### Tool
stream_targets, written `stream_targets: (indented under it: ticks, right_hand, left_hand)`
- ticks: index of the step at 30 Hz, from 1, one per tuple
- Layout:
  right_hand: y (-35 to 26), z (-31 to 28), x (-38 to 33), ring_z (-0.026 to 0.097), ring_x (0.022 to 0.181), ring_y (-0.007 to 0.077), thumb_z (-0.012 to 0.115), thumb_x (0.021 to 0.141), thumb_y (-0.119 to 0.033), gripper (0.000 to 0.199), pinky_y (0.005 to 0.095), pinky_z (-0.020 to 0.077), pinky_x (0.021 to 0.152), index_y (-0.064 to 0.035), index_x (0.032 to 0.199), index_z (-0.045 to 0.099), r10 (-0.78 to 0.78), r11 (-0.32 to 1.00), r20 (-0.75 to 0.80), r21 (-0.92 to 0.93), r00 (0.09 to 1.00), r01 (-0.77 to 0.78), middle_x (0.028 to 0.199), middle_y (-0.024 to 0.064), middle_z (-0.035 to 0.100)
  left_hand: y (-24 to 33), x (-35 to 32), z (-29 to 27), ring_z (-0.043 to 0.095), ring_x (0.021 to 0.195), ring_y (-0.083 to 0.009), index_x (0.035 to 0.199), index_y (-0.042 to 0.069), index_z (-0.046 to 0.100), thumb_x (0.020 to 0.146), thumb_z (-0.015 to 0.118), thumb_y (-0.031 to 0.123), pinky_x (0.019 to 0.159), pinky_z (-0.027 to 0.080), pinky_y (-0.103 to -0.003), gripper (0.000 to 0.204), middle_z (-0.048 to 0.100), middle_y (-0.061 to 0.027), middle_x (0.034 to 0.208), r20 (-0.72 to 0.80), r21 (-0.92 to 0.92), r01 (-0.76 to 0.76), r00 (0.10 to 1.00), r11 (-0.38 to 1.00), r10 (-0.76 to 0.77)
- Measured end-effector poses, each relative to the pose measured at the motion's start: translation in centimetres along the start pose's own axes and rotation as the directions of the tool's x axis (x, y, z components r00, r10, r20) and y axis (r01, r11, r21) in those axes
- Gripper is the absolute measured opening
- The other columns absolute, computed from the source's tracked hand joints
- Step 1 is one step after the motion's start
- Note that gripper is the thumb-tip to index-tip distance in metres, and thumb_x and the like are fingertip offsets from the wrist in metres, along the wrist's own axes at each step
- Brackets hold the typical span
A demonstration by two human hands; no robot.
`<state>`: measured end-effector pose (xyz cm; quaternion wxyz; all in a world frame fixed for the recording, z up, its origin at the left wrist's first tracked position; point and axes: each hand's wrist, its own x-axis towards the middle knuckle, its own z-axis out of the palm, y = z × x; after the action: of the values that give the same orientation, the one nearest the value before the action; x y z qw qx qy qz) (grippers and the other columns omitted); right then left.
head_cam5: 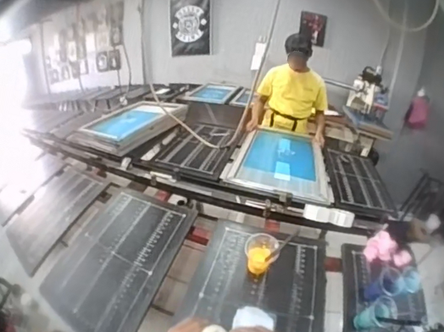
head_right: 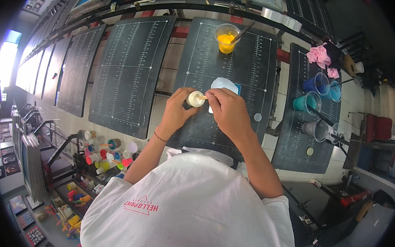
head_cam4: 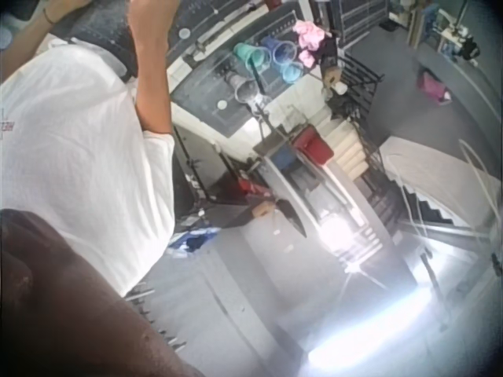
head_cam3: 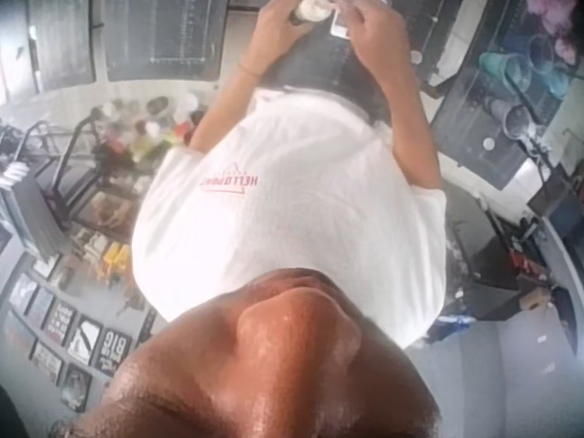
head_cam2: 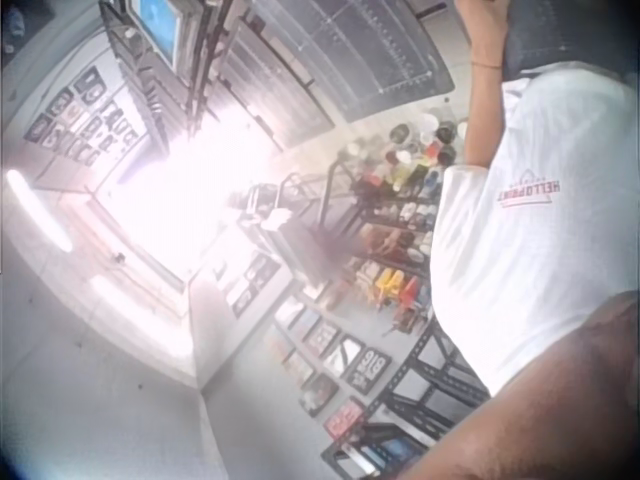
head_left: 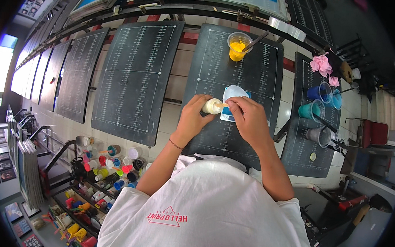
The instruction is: The person measures white ink on a digital scale using a wooden stick, pours it into a cup containing yellow ink, and mixes the substances together with a flat tool.
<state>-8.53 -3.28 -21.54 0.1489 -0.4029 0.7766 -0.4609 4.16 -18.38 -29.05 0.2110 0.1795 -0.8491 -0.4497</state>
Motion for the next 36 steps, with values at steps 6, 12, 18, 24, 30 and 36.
stream_targets:
  ticks: [6, 12, 18, 24, 30, 36]
  right_hand:
    - [2.0, 0.6, -0.5, 0.066, 0.067, 0.0157, 0.057, 0.104, -0.018, 0.027, 0.0303, 0.0518, 0.065, 0.0034, 0.106, 0.073, 0.302, 0.911, 0.032, 0.285, 0.953, -0.298, 0.079, 0.0103, 0.071]
    - [3.2, 0.6, -0.9, 0.062, 0.068, 0.0077, 0.057, 0.105, -0.021, 0.029, 0.0244, 0.0511, 0.064, 0.0024, 0.106, 0.074, 0.399, 0.827, 0.004, 0.429, 0.917, -0.362, 0.077, 0.0043, 0.069]
    - [4.0, -0.1, -0.9, 0.061, 0.067, 0.0076, 0.057, 0.105, -0.023, 0.030, 0.0239, 0.0516, 0.064, 0.0022, 0.105, 0.074, 0.405, 0.841, -0.049, 0.413, 0.913, -0.350, 0.077, 0.0044, 0.069]
    - [4.8, -0.4, -0.8, 0.061, 0.068, 0.0077, 0.058, 0.105, -0.023, 0.029, 0.0235, 0.0523, 0.066, 0.0009, 0.105, 0.074, 0.430, 0.814, -0.070, 0.460, 0.900, -0.353, 0.078, 0.0038, 0.068]
    - [5.3, -0.8, -0.7, 0.061, 0.071, 0.0079, 0.058, 0.105, -0.022, 0.028, 0.0230, 0.0521, 0.066, 0.0004, 0.104, 0.074, 0.456, 0.794, -0.100, 0.494, 0.884, -0.354, 0.080, 0.0034, 0.067]
    - [6.2, -1.8, -0.4, 0.059, 0.071, 0.0074, 0.058, 0.105, -0.022, 0.029, 0.0224, 0.0511, 0.067, 0.0024, 0.105, 0.073, 0.450, 0.772, -0.121, 0.552, 0.885, -0.317, 0.081, 0.0025, 0.066]
  left_hand:
    - [-0.1, 0.2, 0.2, 0.067, 0.099, -0.0306, 0.116, 0.003, 0.068, 0.073, 0.082, 0.005, 0.083, 0.053, -0.038, 0.046, 0.068, -0.0117, 0.114, 0.019, -0.004, 0.005, 1.000, 1.000, -0.005]
    - [0.1, 0.5, 0.6, 0.067, 0.100, -0.0322, 0.116, 0.003, 0.066, 0.074, 0.082, 0.005, 0.085, 0.053, -0.039, 0.046, 0.068, -0.0127, 0.114, 0.022, 0.020, -0.007, 1.000, 1.000, 0.006]
    - [-0.1, 0.7, 1.0, 0.067, 0.100, -0.0314, 0.117, 0.002, 0.067, 0.074, 0.083, 0.006, 0.084, 0.054, -0.038, 0.046, 0.068, -0.0127, 0.113, 0.035, 0.008, 0.011, 0.999, 1.000, -0.011]
    - [-0.6, 1.0, 1.8, 0.068, 0.097, -0.0323, 0.116, 0.003, 0.066, 0.076, 0.083, 0.009, 0.082, 0.056, -0.038, 0.045, 0.068, -0.0126, 0.114, 0.032, 0.031, 0.002, 0.999, 1.000, -0.003]
    - [-1.0, 1.5, 2.2, 0.068, 0.093, -0.0332, 0.116, 0.003, 0.066, 0.076, 0.084, 0.010, 0.079, 0.056, -0.039, 0.044, 0.067, -0.0134, 0.112, 0.049, 0.055, 0.005, 0.999, 0.998, -0.007]
    - [-1.9, 1.7, 2.3, 0.067, 0.090, -0.0288, 0.117, 0.000, 0.066, 0.076, 0.085, 0.010, 0.076, 0.055, -0.036, 0.046, 0.067, -0.0129, 0.108, 0.037, 0.049, 0.031, 0.999, 0.998, -0.033]
